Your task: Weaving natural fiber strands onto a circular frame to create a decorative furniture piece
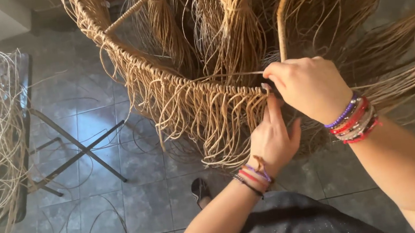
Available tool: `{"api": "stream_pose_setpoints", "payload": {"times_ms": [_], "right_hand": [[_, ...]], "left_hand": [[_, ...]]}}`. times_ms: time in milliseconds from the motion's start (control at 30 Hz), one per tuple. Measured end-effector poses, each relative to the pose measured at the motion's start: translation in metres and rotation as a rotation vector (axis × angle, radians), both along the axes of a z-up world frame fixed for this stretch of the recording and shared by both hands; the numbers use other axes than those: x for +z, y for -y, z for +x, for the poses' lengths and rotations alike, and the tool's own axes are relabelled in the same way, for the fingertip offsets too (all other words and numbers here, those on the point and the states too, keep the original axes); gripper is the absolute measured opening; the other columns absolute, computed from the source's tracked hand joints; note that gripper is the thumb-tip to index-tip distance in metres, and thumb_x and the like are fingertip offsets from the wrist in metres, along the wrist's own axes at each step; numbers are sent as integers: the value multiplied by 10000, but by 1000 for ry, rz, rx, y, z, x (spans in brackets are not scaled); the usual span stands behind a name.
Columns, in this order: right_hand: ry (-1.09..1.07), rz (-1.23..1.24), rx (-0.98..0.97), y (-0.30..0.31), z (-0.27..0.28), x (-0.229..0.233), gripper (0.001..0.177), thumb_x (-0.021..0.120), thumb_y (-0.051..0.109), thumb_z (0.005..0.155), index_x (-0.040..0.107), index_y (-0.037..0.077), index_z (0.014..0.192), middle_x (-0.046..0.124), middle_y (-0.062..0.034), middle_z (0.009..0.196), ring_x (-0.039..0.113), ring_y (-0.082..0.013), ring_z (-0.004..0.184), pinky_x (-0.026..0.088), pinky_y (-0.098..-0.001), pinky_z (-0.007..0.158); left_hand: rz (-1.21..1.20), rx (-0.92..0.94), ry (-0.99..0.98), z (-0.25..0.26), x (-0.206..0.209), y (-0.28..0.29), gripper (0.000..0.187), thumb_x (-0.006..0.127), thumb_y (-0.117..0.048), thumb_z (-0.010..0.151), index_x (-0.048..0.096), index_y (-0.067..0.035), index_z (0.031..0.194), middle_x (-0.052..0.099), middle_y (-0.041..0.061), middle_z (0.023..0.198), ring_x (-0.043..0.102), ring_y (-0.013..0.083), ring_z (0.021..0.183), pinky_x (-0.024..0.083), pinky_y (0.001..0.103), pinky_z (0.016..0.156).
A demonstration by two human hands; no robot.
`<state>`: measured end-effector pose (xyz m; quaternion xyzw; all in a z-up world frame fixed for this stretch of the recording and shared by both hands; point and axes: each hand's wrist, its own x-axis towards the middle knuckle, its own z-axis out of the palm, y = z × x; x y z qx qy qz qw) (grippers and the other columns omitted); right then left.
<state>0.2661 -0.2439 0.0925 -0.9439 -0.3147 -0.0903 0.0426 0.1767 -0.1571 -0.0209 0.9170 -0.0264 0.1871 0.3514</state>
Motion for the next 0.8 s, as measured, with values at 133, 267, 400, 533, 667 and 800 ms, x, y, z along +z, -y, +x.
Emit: {"api": "stream_pose_setpoints", "payload": {"times_ms": [133,267,400,533,667,800], "right_hand": [[-117,-195,61,-7,-3,31,100,525,278,1023,583,202,993,774,-43,776,783,-329,764,636,-474,748],[-102,-314,42,-15,12,14,122,485,304,1024,509,197,970,734,-52,711,775,-372,734,617,-507,669],[37,-383,-28,-18,28,-13,149,595,245,931,639,225,790,699,-42,639,751,-378,669,584,-481,577],[-70,-375,28,-30,20,14,156,641,306,917,749,264,813,760,-9,721,781,-339,801,623,-455,704],[-283,107,74,-7,-8,12,251,660,254,907,644,193,1150,768,-58,861,753,-370,809,605,-516,714],[-358,577,36,13,-62,-2,744,708,15,828,404,70,1505,773,-72,1043,742,-260,778,576,-398,736]], "left_hand": [[-28,123,-3,22,-40,16,674,658,-396,834,475,-13,1358,655,159,932,729,409,701,594,519,539],[9,220,65,21,-38,22,526,660,-393,846,522,-58,1227,629,101,875,732,345,665,593,434,530],[-140,153,86,13,-26,20,647,712,-320,811,458,-54,1343,647,190,967,725,437,728,599,517,563],[17,272,106,35,-73,17,535,648,-443,865,549,-48,1212,623,95,820,715,351,603,579,423,487],[-287,247,107,13,-45,18,241,650,-277,933,553,-86,1043,654,124,804,721,375,695,578,458,521],[-954,18,-215,-29,-15,-1,154,561,-185,1055,671,-77,1065,632,10,606,655,131,553,529,292,508]]}}
